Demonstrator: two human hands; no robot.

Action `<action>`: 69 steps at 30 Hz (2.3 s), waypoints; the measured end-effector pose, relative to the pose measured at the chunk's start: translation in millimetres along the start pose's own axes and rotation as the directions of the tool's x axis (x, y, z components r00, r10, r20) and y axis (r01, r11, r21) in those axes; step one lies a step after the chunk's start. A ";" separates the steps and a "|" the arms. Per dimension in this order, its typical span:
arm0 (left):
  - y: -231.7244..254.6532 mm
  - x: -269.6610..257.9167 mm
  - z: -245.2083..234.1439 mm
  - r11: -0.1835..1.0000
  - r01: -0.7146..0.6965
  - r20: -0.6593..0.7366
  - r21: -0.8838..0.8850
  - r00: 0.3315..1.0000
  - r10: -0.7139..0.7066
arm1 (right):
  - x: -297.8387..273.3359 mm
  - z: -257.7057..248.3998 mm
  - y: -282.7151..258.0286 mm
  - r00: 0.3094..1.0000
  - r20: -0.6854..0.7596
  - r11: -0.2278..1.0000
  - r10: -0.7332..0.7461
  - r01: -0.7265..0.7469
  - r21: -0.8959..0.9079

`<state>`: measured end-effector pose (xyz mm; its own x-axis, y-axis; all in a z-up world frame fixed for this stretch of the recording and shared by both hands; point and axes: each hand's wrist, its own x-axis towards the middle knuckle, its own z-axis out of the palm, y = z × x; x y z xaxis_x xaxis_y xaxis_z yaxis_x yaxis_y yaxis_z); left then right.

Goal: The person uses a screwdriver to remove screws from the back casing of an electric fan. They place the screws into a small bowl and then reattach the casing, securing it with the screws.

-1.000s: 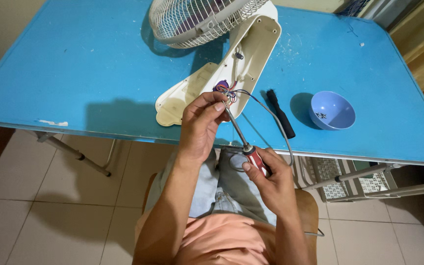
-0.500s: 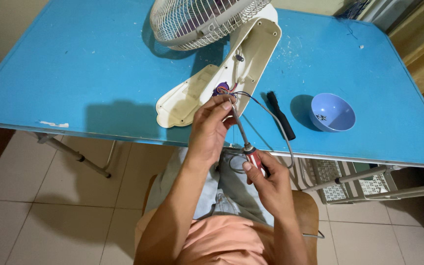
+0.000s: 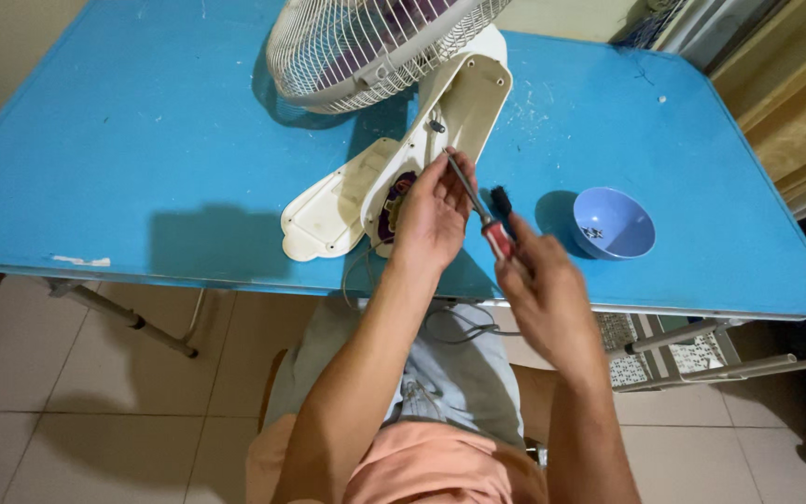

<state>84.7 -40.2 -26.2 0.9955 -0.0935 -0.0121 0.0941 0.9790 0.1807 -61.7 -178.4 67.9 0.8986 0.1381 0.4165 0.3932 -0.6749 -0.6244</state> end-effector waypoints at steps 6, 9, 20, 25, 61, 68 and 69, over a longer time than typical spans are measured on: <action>-2.5 41.8 -8.8 0.989 -0.013 -0.032 -0.149 0.999 0.008 | 27.7 -13.8 -36.9 0.990 -0.109 0.984 -0.086 0.068 -0.162; -0.5 53.2 -9.2 0.977 -0.011 -0.031 -0.213 1.000 0.005 | 34.2 -12.5 -48.5 0.977 -0.121 0.952 -0.177 0.139 -0.273; -30.6 87.9 1.0 0.785 0.032 0.063 -0.619 0.998 0.009 | 67.7 -35.2 -72.4 0.960 0.079 0.739 -0.267 0.257 -0.623; -41.1 113.1 -4.4 0.708 -0.039 0.002 -0.705 0.998 0.056 | 84.2 -33.0 -76.3 0.961 0.158 0.671 -0.228 0.272 -0.690; -22.6 88.3 -18.4 0.894 -0.060 0.127 -0.443 0.983 0.129 | 93.9 -9.1 -68.6 0.957 0.143 0.654 -0.252 0.277 -0.703; -14.9 3.3 17.1 0.970 -0.241 -0.086 -0.003 0.967 0.240 | 97.0 -11.1 -68.6 0.940 0.154 0.632 -0.305 0.321 -0.706; -10.8 -9.8 19.3 0.942 -0.305 -0.092 0.139 0.943 0.319 | 96.5 -11.2 -67.6 0.936 0.156 0.629 -0.316 0.330 -0.703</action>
<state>73.9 -53.4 -9.1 0.9695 0.2409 -0.0447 -0.2157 0.9258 0.3104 -3.8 -127.6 157.7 0.7472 0.4558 0.4837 0.4070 -0.8892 0.2092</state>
